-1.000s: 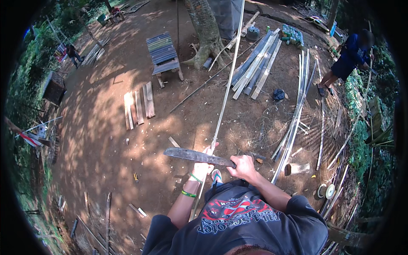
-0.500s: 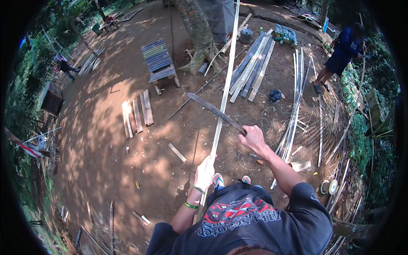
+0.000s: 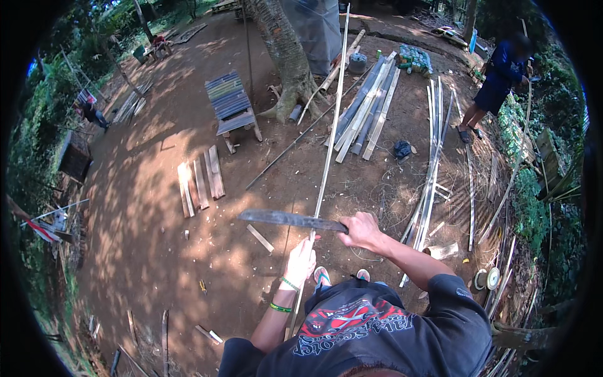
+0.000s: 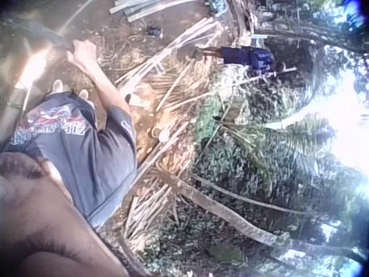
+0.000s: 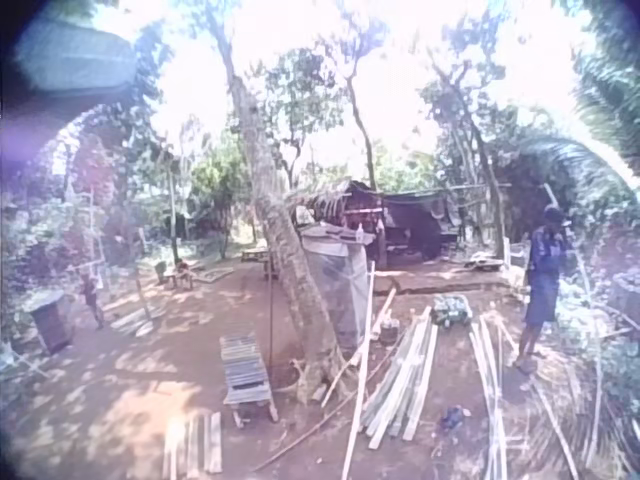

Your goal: The person uses a machete to shave and smooth a long, thin piece of wood held in their left hand. They repeatedly strike the wood with the blade to remove thin strips, refining the surface. The person occasionally adjusts their grip and repositions the wood to work on different sections.

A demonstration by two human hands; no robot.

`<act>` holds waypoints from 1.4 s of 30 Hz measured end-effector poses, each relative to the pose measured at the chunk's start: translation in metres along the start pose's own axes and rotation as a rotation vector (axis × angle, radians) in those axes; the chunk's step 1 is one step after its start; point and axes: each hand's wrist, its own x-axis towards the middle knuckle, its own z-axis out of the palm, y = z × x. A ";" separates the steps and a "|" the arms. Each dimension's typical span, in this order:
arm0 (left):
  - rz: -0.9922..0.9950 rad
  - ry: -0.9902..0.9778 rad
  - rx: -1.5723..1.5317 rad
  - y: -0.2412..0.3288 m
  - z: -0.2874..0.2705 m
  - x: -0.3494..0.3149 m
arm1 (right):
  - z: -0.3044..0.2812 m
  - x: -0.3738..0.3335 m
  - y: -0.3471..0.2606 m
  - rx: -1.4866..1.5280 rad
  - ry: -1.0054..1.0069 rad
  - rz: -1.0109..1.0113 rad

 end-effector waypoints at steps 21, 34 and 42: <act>-0.048 0.068 0.107 -0.009 -0.004 0.002 | -0.005 -0.005 0.006 -0.127 -0.053 -0.180; -0.216 -0.307 -0.234 -0.008 -0.016 -0.022 | -0.020 0.004 0.021 -0.191 -0.024 -0.229; -0.412 -0.511 -0.643 -0.043 -0.063 -0.027 | -0.116 0.073 0.122 -0.078 0.422 0.391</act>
